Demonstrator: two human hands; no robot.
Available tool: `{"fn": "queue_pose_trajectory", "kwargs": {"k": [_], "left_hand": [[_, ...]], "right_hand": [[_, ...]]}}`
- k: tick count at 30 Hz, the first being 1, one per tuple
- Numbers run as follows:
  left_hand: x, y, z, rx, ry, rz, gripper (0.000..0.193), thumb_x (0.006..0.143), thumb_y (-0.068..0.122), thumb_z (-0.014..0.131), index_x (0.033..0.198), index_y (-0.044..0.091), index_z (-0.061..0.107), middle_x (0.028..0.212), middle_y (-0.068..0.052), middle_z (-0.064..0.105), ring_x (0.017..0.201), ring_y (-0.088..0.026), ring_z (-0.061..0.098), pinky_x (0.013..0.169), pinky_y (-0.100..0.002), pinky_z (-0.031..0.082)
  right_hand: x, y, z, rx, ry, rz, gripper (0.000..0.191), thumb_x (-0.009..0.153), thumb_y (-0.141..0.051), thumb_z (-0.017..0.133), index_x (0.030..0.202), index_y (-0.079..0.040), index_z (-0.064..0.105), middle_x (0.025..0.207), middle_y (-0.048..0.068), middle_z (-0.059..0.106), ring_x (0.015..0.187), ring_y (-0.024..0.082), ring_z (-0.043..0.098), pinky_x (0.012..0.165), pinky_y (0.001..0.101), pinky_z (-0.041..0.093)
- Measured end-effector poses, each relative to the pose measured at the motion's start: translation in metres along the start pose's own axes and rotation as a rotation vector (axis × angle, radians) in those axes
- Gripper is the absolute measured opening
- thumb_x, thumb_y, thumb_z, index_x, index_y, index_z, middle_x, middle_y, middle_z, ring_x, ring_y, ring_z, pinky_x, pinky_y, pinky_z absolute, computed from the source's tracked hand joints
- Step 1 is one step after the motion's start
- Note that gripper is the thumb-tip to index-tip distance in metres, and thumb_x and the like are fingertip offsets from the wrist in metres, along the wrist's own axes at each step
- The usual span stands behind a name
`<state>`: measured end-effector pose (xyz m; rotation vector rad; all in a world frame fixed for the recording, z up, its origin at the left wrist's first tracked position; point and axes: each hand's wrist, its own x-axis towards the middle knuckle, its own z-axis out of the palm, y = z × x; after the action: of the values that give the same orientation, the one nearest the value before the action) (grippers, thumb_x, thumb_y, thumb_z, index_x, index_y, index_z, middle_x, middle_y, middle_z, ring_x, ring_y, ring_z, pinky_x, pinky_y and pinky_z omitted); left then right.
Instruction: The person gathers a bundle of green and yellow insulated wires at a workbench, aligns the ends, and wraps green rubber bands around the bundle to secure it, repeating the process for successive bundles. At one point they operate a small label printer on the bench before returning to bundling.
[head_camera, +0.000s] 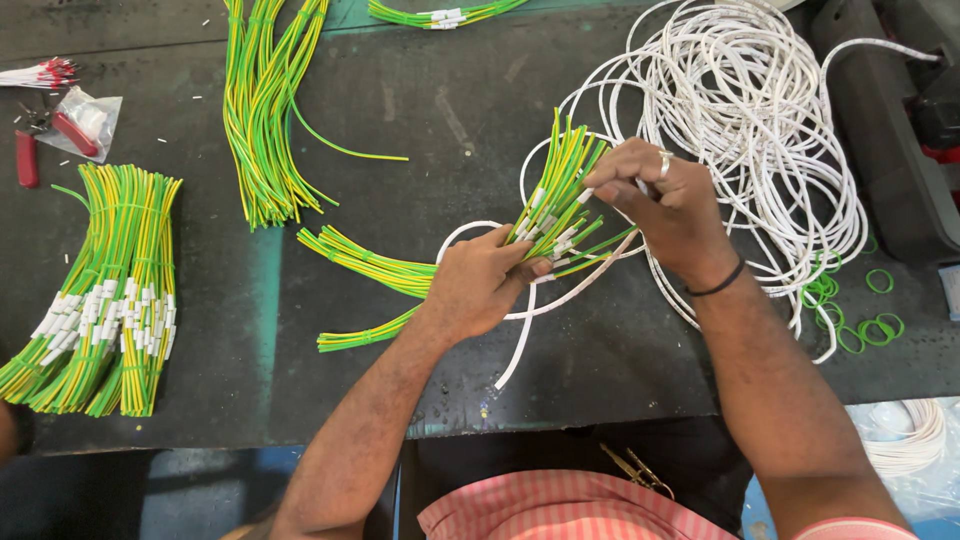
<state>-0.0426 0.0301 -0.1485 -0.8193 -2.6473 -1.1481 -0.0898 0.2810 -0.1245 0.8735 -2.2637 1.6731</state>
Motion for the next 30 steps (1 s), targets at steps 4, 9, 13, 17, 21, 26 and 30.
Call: {"fn": "queue_pose_trajectory", "kwargs": {"k": [4,9,13,17,21,26,30], "left_hand": [[0.000,0.000,0.000,0.009,-0.005,-0.007,0.033,0.096,0.036,0.069,0.091,0.004,0.069,0.080,-0.012,0.059,0.069,-0.034,0.063,0.061,-0.049,0.045],[-0.002,0.000,0.000,0.014,0.025,0.022,0.032,0.096,0.035,0.069,0.091,0.004,0.069,0.081,-0.012,0.059,0.071,-0.034,0.063,0.062,-0.049,0.046],[-0.002,0.000,0.000,0.003,0.020,0.010,0.031,0.095,0.035,0.069,0.092,0.004,0.070,0.081,-0.012,0.059,0.070,-0.035,0.063,0.061,-0.049,0.045],[-0.002,-0.001,0.001,0.001,0.004,0.014,0.031,0.095,0.036,0.069,0.092,0.005,0.071,0.080,-0.011,0.059,0.070,-0.034,0.064,0.061,-0.049,0.046],[-0.002,-0.002,0.004,-0.003,0.005,0.020,0.031,0.095,0.036,0.069,0.094,0.006,0.071,0.080,-0.012,0.058,0.070,-0.034,0.064,0.062,-0.049,0.046],[-0.002,-0.002,0.005,0.008,0.003,0.016,0.032,0.095,0.037,0.069,0.094,0.005,0.071,0.080,-0.012,0.059,0.071,-0.034,0.065,0.062,-0.049,0.046],[-0.003,-0.002,0.004,0.009,0.002,0.013,0.032,0.095,0.037,0.069,0.095,0.006,0.072,0.081,-0.013,0.060,0.072,-0.035,0.065,0.062,-0.049,0.047]], "right_hand": [[-0.002,0.003,-0.001,0.000,-0.009,0.015,0.008,0.099,-0.001,0.069,0.108,-0.001,0.071,0.107,0.004,0.068,0.099,0.011,0.060,0.084,0.0243,0.046],[-0.004,0.008,-0.009,0.405,-0.075,0.336,0.008,0.102,-0.007,0.066,0.107,-0.001,0.069,0.103,0.001,0.065,0.091,0.008,0.054,0.080,0.0221,0.042],[-0.003,0.009,-0.013,0.422,-0.120,0.281,0.007,0.103,-0.007,0.064,0.106,-0.001,0.068,0.103,0.001,0.065,0.094,0.008,0.056,0.086,0.0232,0.044],[-0.001,0.008,-0.004,0.174,-0.078,0.194,0.005,0.102,-0.004,0.064,0.105,-0.001,0.067,0.105,0.002,0.065,0.100,0.010,0.059,0.091,0.0249,0.046],[0.000,0.005,0.001,0.024,-0.030,0.043,0.005,0.103,-0.005,0.065,0.106,-0.001,0.067,0.106,0.001,0.066,0.101,0.010,0.060,0.090,0.0248,0.048],[-0.001,0.003,-0.001,0.103,-0.044,0.172,0.006,0.104,-0.007,0.064,0.107,-0.003,0.068,0.104,-0.001,0.066,0.096,0.006,0.058,0.084,0.0214,0.046],[-0.002,0.004,-0.005,0.255,-0.046,0.356,0.007,0.102,-0.009,0.066,0.106,-0.003,0.069,0.094,-0.004,0.064,0.078,0.002,0.047,0.068,0.0183,0.036]]}}
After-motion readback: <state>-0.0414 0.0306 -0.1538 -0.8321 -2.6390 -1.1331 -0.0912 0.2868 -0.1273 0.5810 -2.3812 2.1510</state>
